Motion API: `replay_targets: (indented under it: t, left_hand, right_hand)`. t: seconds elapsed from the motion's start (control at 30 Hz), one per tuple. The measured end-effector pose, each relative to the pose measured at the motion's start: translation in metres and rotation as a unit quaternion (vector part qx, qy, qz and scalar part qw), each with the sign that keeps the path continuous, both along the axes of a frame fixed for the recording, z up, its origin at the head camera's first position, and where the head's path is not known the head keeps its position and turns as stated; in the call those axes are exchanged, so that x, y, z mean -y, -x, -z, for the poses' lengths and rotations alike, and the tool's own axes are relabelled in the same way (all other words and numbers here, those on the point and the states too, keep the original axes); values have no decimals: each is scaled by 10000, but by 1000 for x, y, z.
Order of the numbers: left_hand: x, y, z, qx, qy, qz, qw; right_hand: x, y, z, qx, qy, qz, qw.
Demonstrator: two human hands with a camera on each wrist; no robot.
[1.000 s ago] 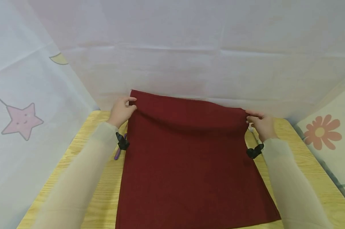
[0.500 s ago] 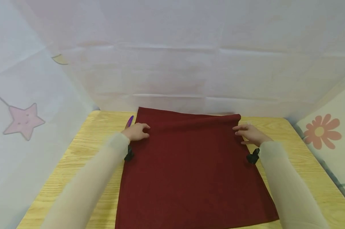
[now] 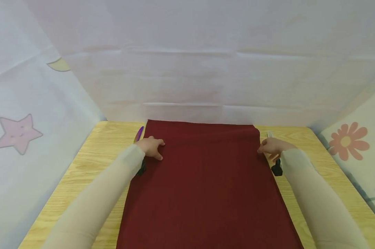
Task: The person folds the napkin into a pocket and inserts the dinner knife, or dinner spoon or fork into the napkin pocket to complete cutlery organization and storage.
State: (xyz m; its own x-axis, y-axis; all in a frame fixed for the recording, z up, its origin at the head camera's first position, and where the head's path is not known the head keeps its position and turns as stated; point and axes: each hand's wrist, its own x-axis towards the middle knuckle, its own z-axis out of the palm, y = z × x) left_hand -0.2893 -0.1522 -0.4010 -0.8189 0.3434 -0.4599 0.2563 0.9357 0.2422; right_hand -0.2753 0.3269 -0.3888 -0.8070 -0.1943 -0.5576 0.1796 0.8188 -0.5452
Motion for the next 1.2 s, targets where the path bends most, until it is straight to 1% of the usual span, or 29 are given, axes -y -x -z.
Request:
replay_targets:
  t: [0.03,0.07,0.13,0.2,0.27,0.33,0.37,0.43,0.47,0.5,0.57,0.63,0.7,0.77,0.8,0.83,0.9,0.93,0.97,1.0,1.03,1.07,1.1,1.13,1.17,1.2]
  left_hand:
    - [1,1,-1,-7,-116,-54,9999]
    - [2,3,0,-59,-237,-124,9996]
    - [5,6,1,-199,-574,-369,9975]
    - [8,10,5,-335,-997,-762,9915]
    - [10,15,10,-450,-1444,-1226,9809]
    - [13,19,15,-362,-2009,-1747,9632]
    - [14,22,17,-265,-2274,-2001,9527]
    - [16,26,20,-52,-2719,-2416,9315]
    - [16,27,20,78,-2905,-2575,9215]
    - [17,28,21,198,-3065,-2689,9129]
    - [18,30,21,417,-3292,-2846,8994]
    - [18,30,20,579,-3449,-2964,8887]
    - [18,31,20,660,-3631,-3052,8779]
    - [19,30,18,705,-3834,-3136,8659]
    - [20,30,17,705,-3930,-3144,8612]
    - [20,30,16,724,-4042,-3197,8539]
    - [23,31,13,900,-4319,-3305,8343]
    - [25,32,11,1024,-4393,-3370,8264]
    - [27,32,9,1151,-4469,-3476,8162]
    - [30,33,8,1277,-4540,-3578,8060]
    - [32,34,6,1386,-4601,-3639,7979]
    - [35,35,5,1457,-4648,-3608,7954]
    - [37,35,4,1450,-4653,-3552,7977]
    - [39,34,2,1381,-4656,-3444,8034]
    - [41,35,2,1276,-4709,-3294,8084]
    - [43,34,1,1121,-4741,-3098,8165]
  right_hand:
    - [0,3,2,-151,37,106,9998]
    - [0,6,4,-263,183,276,9991]
    - [1,11,9,-464,658,664,9945]
    - [1,16,15,-633,1158,940,9868]
    - [2,19,19,-757,1560,1115,9785]
    - [4,22,21,-879,1764,1189,9731]
    - [5,23,21,-914,1801,1215,9718]
    - [6,24,21,-950,1863,1229,9701]
    - [6,24,21,-968,1891,1263,9690]
    - [6,25,20,-1026,1909,1332,9671]
    - [6,25,21,-1236,1986,1508,9605]
    - [6,26,22,-1608,2043,1670,9511]
    - [6,26,23,-2008,2008,1790,9420]
    - [6,26,24,-2381,1790,1727,9388]
    - [6,26,23,-2533,1655,1678,9382]
    - [5,26,22,-2655,1504,1616,9385]
    - [4,27,19,-2692,1332,1512,9418]
    - [3,28,17,-2605,1296,1468,9454]
    - [2,28,14,-2455,1304,1417,9501]
    - [1,29,12,-2233,1342,1348,9560]
    - [-1,29,10,-2003,1383,1276,9615]
    - [-2,30,8,-1782,1449,1221,9656]
    - [-2,30,6,-1626,1512,1187,9678]
    - [-3,30,5,-1579,1527,1174,9685]
    - [-4,30,4,-1639,1524,1179,9675]
    - [-4,29,3,-1767,1527,1245,9643]
